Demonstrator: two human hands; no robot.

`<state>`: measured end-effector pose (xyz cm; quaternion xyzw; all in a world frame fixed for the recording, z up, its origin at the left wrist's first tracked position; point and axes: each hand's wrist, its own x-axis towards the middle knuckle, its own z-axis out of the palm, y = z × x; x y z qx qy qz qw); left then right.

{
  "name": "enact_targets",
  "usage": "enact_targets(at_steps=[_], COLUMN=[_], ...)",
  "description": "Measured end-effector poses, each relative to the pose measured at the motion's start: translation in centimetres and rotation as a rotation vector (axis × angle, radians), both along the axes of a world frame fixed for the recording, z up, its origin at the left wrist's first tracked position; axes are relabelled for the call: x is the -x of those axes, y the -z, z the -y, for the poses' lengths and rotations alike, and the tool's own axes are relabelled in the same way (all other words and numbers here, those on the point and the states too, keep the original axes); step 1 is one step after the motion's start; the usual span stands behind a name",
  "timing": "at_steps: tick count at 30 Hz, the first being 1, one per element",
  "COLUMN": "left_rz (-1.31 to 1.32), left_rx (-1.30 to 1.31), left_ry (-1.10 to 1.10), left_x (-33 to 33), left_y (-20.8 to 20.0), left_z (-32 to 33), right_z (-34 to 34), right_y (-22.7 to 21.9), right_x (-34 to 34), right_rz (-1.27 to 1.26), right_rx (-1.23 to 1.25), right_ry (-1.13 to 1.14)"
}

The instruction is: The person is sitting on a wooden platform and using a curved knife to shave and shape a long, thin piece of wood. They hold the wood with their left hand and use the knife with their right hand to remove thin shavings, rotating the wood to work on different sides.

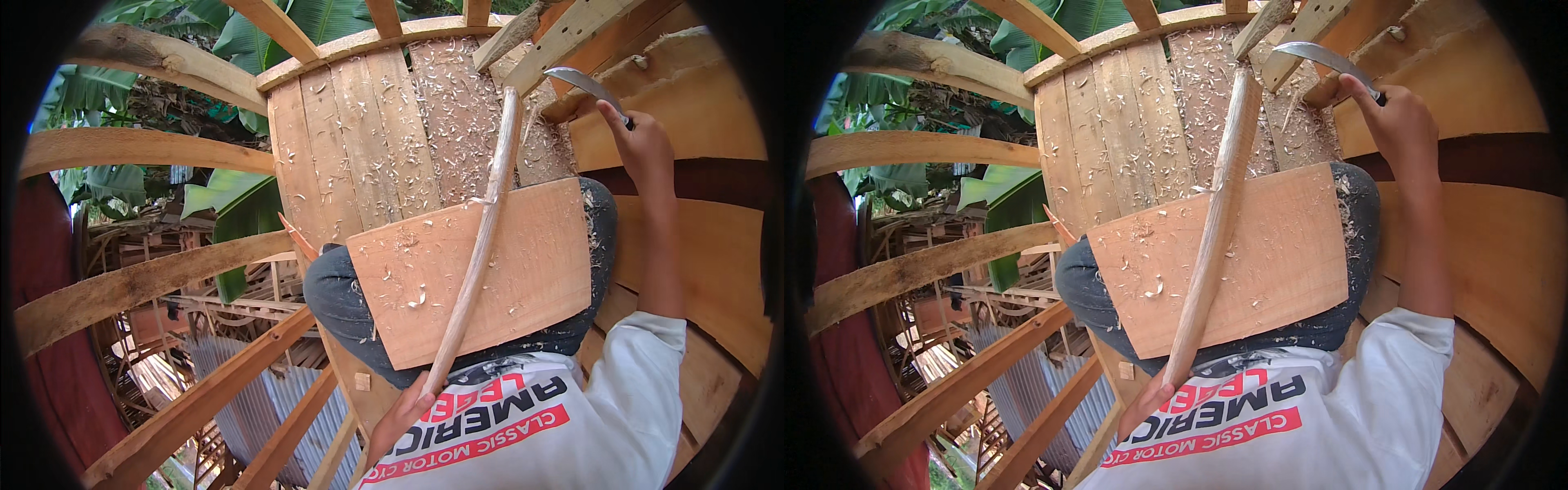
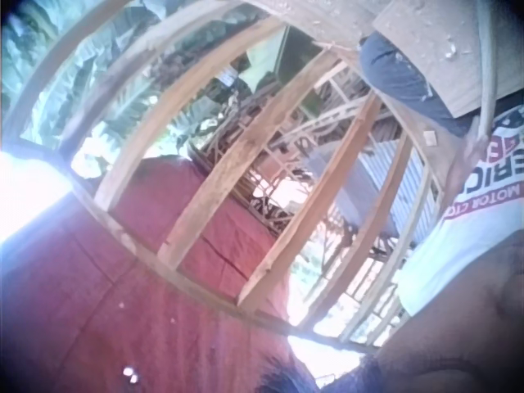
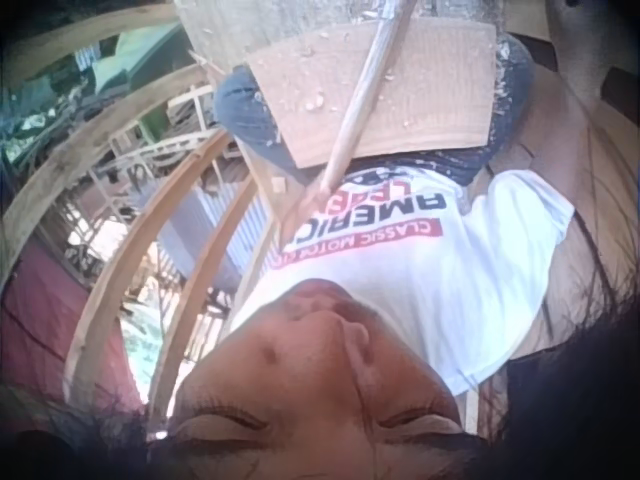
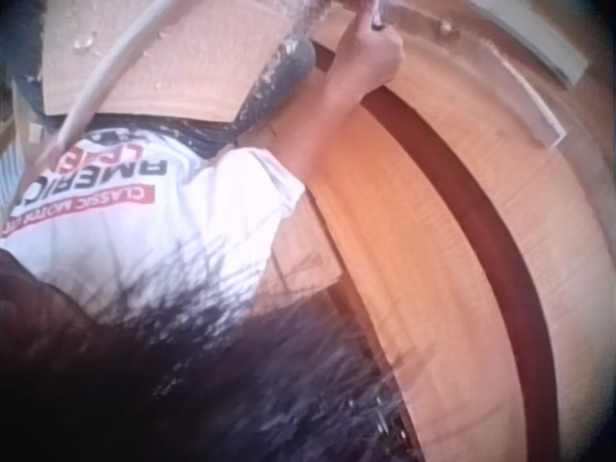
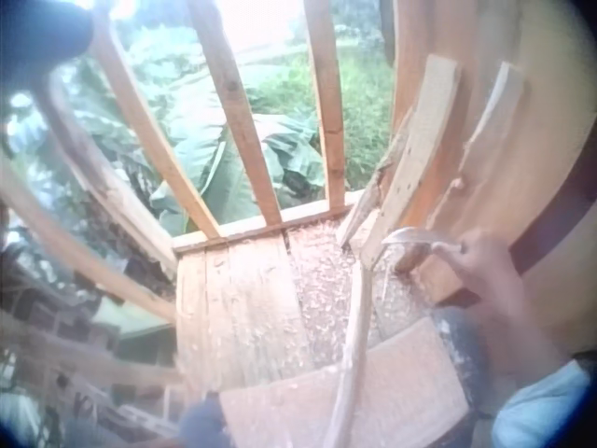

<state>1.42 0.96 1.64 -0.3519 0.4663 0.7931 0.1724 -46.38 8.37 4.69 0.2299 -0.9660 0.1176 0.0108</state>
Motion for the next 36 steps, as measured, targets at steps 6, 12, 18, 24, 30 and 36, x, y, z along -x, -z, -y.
enact_targets(at_steps=[6,12,18,24,30,36], left_rz=[-0.006,-0.069,0.042,0.041,0.018,0.011], left_rx=[0.013,0.047,0.078,0.147,0.147,0.178], left_ry=[0.021,0.084,-0.089,-0.056,-0.052,-0.051], left_x=[0.7,-0.7,0.6,1.8,1.4,1.2], left_y=[0.9,2.3,-0.2,-1.4,-0.8,-0.3], left_z=[0.1,-0.1,-1.7,-1.4,-1.9,-2.4], right_z=[-1.2,1.0,-0.8,-1.4,-3.1,-2.6], right_y=[1.3,2.5,-1.2,1.3,2.4,2.7], right_x=[-12.3,-3.1,-1.9,-12.3,-15.1,-13.8], right_rz=[0.103,-0.028,0.135,0.207,0.248,0.143], right_rx=[-0.003,0.005,0.103,0.085,0.081,0.018], right_ry=[-0.556,-0.16,-0.058,-0.518,-0.624,-0.576])
